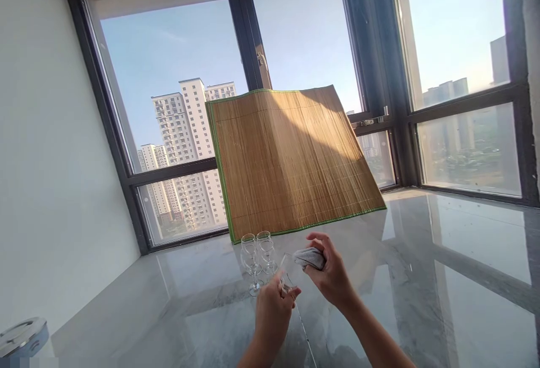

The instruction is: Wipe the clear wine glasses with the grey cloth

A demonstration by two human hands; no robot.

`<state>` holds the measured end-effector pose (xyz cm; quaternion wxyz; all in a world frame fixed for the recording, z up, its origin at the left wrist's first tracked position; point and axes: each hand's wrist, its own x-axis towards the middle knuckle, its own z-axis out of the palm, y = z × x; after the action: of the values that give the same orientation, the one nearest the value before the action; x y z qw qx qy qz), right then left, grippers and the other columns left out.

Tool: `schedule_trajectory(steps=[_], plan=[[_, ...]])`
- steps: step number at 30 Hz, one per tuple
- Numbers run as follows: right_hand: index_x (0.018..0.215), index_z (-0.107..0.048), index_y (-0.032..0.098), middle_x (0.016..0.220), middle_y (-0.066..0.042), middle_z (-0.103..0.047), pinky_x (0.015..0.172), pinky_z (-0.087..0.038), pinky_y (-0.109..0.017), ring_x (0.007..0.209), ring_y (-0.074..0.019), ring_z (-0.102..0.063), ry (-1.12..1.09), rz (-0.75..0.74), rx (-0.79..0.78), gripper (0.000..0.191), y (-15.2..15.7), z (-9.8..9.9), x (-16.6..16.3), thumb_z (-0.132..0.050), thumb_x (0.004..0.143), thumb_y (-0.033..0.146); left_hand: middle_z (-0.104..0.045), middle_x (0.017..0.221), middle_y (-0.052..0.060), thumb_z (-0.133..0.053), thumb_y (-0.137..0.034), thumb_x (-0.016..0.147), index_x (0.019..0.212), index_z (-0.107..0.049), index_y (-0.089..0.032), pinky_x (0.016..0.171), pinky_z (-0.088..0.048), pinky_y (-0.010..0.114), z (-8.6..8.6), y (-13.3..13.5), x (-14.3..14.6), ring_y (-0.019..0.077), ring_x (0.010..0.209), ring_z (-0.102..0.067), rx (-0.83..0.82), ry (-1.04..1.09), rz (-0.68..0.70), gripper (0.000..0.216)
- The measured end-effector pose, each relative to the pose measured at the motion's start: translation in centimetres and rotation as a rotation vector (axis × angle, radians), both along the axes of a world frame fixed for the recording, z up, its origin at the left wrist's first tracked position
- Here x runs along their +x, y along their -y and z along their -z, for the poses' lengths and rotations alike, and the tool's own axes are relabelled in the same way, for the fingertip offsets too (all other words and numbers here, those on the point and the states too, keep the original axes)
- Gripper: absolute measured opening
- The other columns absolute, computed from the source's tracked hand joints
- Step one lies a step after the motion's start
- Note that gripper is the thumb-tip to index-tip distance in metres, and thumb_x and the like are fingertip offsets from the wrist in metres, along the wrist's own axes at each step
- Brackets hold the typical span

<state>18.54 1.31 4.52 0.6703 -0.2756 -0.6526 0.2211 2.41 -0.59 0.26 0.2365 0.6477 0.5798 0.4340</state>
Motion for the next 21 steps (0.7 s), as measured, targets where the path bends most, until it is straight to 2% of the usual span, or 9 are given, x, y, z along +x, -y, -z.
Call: schedule_trajectory(steps=[3,6,8,10,12,15,17,19,21], plan=[[0.112,-0.043,0.025,0.078,0.005,-0.061,0.059,-0.043,-0.022,0.065,-0.0126,-0.056,-0.013,0.031,0.019,0.050,0.4,0.3,-0.7,-0.050,0.065,0.008,-0.063,0.054,-0.002,-0.061,-0.038,0.082,0.110,-0.071,-0.015,0.046,-0.036,0.024,-0.3,0.1,-0.1,0.0138,0.042,-0.052,-0.069,-0.009,-0.011,0.038],[0.112,-0.048,0.024,0.081,0.003,-0.067,0.064,-0.044,-0.024,0.068,-0.0143,-0.060,0.285,0.072,0.065,0.052,0.8,1.1,-1.8,-0.049,0.064,0.006,-0.059,0.050,0.000,-0.059,-0.030,0.082,0.068,-0.069,-0.018,0.048,-0.035,0.025,0.2,-0.1,-0.3,0.0146,0.043,-0.053,-0.052,-0.162,-0.050,0.022],[0.113,-0.053,0.024,0.087,0.000,-0.071,0.069,-0.044,-0.026,0.075,-0.0170,-0.065,0.512,0.109,0.101,0.051,1.0,1.6,-2.4,-0.051,0.066,0.007,-0.059,0.050,0.002,-0.060,-0.021,0.078,0.055,-0.062,-0.019,0.055,-0.039,0.027,0.6,-0.2,-0.5,0.0177,0.049,-0.057,0.048,-0.315,-0.121,0.023],[0.115,-0.057,0.025,0.092,-0.002,-0.073,0.072,-0.044,-0.027,0.082,-0.0198,-0.067,0.622,0.169,0.109,0.050,0.9,1.8,-2.7,-0.051,0.068,0.008,-0.062,0.054,0.004,-0.063,-0.014,0.072,0.055,-0.063,-0.021,0.061,-0.041,0.030,0.8,-0.3,-0.5,0.0216,0.058,-0.061,0.133,-0.415,-0.167,0.018],[0.116,-0.058,0.026,0.095,-0.002,-0.074,0.071,-0.044,-0.027,0.083,-0.0205,-0.068,0.605,0.251,0.067,0.053,0.5,1.9,-2.2,-0.049,0.068,0.008,-0.066,0.061,0.005,-0.066,-0.014,0.071,0.063,-0.069,-0.023,0.065,-0.042,0.031,0.7,-0.2,-0.5,0.0247,0.065,-0.065,0.158,-0.452,-0.138,0.012],[0.117,-0.056,0.026,0.089,-0.001,-0.071,0.068,-0.044,-0.027,0.073,-0.0188,-0.065,0.389,0.402,-0.082,0.052,-0.8,1.7,-0.7,-0.049,0.068,0.011,-0.071,0.068,0.006,-0.070,-0.023,0.075,0.078,-0.076,-0.026,0.066,-0.041,0.031,0.1,0.2,-0.6,0.0263,0.071,-0.067,0.148,-0.437,-0.067,0.007],[0.116,-0.055,0.024,0.080,0.002,-0.066,0.066,-0.044,-0.027,0.066,-0.0169,-0.060,0.228,0.437,-0.165,0.049,-1.8,1.7,0.4,-0.050,0.068,0.014,-0.072,0.070,0.007,-0.069,-0.029,0.079,0.087,-0.077,-0.026,0.065,-0.040,0.030,-0.4,0.3,-0.8,0.0260,0.071,-0.068,0.138,-0.385,-0.061,0.012],[0.115,-0.054,0.022,0.071,0.005,-0.058,0.062,-0.042,-0.025,0.061,-0.0147,-0.053,0.123,0.322,-0.211,0.052,-2.5,1.9,0.9,-0.050,0.064,0.015,-0.073,0.071,0.007,-0.068,-0.032,0.081,0.094,-0.077,-0.026,0.065,-0.039,0.030,-0.7,0.3,-1.1,0.0258,0.072,-0.068,0.144,-0.354,-0.081,0.017],[0.114,-0.054,0.021,0.064,0.008,-0.051,0.056,-0.038,-0.023,0.057,-0.0128,-0.047,0.056,0.104,-0.269,0.057,-2.8,2.1,0.9,-0.049,0.058,0.015,-0.073,0.072,0.006,-0.068,-0.032,0.081,0.097,-0.077,-0.027,0.066,-0.038,0.029,-0.8,0.1,-1.5,0.0260,0.074,-0.068,0.148,-0.362,-0.089,0.019]])
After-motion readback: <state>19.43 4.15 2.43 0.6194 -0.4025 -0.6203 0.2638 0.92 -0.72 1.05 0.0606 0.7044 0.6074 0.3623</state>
